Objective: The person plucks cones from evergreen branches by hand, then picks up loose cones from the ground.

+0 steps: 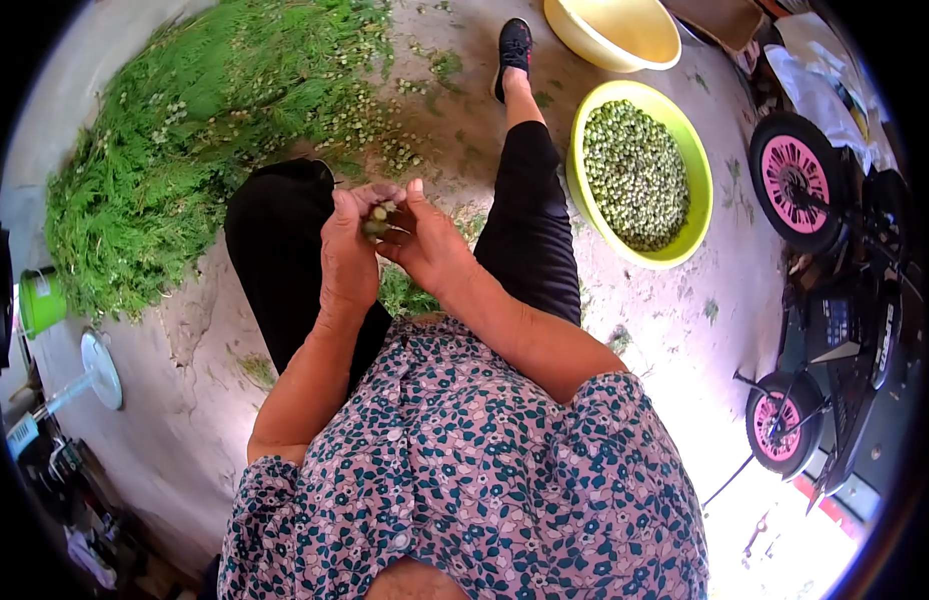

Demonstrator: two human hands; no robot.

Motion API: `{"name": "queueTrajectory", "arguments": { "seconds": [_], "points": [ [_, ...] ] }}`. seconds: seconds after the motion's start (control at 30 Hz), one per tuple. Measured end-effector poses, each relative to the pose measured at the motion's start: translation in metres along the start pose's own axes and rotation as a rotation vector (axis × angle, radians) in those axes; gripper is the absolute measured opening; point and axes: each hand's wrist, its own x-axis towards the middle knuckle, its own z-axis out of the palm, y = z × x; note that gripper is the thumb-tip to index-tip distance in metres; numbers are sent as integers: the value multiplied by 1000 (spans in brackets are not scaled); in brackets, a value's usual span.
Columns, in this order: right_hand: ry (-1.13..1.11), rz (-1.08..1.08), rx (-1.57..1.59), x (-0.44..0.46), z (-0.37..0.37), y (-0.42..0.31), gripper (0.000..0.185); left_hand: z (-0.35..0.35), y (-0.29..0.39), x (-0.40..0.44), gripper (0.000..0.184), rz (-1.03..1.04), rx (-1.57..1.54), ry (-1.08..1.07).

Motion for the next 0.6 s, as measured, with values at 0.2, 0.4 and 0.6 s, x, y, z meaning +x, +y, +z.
{"name": "queueTrajectory", "arguments": {
  "seconds": [0.2, 0.4, 0.6],
  "points": [
    [-43, 8, 82, 10, -18, 2, 40, 1, -11, 1, 59, 63, 111, -110],
    [116, -19, 159, 4, -36, -23, 41, 0, -17, 5, 53, -28, -93, -75],
    [64, -307, 295, 7, -113, -95, 47, -6, -21, 9, 57, -174, -53, -73]
  ]
}}
